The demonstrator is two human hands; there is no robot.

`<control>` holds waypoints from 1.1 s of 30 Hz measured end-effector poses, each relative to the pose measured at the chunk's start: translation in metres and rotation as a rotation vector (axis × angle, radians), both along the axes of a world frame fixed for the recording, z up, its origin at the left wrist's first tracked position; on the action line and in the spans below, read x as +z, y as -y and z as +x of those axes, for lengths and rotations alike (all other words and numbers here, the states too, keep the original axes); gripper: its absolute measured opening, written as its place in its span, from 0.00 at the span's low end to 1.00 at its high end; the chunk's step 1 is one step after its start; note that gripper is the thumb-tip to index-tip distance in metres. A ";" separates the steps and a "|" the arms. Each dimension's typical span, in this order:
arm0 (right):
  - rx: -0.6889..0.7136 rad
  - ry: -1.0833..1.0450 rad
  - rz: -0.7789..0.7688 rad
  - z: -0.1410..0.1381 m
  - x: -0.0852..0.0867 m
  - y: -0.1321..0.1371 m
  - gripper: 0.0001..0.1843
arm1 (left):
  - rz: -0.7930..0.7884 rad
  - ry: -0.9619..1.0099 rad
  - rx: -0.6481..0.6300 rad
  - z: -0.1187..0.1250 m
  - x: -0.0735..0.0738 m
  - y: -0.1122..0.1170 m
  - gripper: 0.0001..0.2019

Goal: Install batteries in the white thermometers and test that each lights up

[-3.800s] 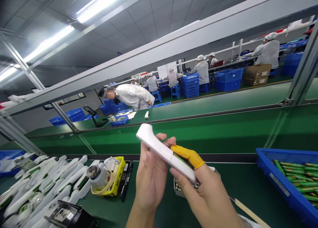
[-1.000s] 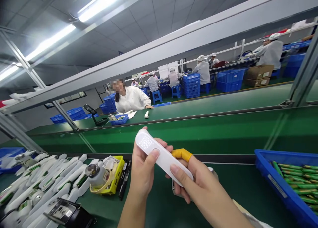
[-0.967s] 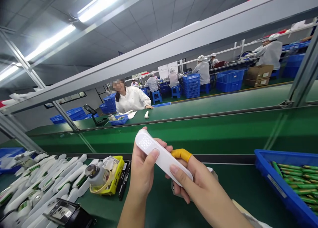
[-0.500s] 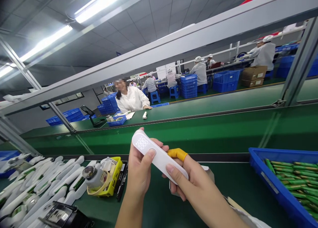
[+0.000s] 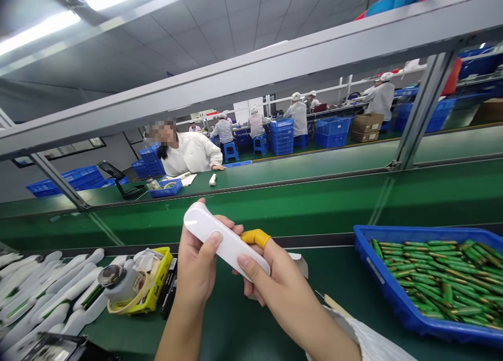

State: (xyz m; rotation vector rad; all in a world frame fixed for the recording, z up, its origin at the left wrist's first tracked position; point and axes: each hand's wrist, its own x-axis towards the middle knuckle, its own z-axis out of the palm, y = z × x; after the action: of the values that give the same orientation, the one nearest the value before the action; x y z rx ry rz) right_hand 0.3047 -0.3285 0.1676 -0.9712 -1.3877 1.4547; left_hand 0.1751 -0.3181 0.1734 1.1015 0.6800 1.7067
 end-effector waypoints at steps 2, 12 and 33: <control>0.008 0.003 0.014 0.001 -0.002 -0.001 0.24 | 0.009 -0.002 0.004 0.000 0.000 0.001 0.34; 0.161 -0.048 0.020 0.009 0.005 0.000 0.26 | 0.127 0.016 -0.212 -0.007 -0.003 -0.002 0.43; 0.019 0.259 0.141 0.008 -0.001 0.008 0.24 | 0.154 0.098 -0.103 -0.001 -0.004 -0.002 0.39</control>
State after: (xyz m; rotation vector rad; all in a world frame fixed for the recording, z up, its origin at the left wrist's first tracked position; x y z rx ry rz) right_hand 0.3128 -0.3366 0.1670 -1.0856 -1.6668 1.2581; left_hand 0.1745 -0.3164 0.1697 1.1305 0.4290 1.7344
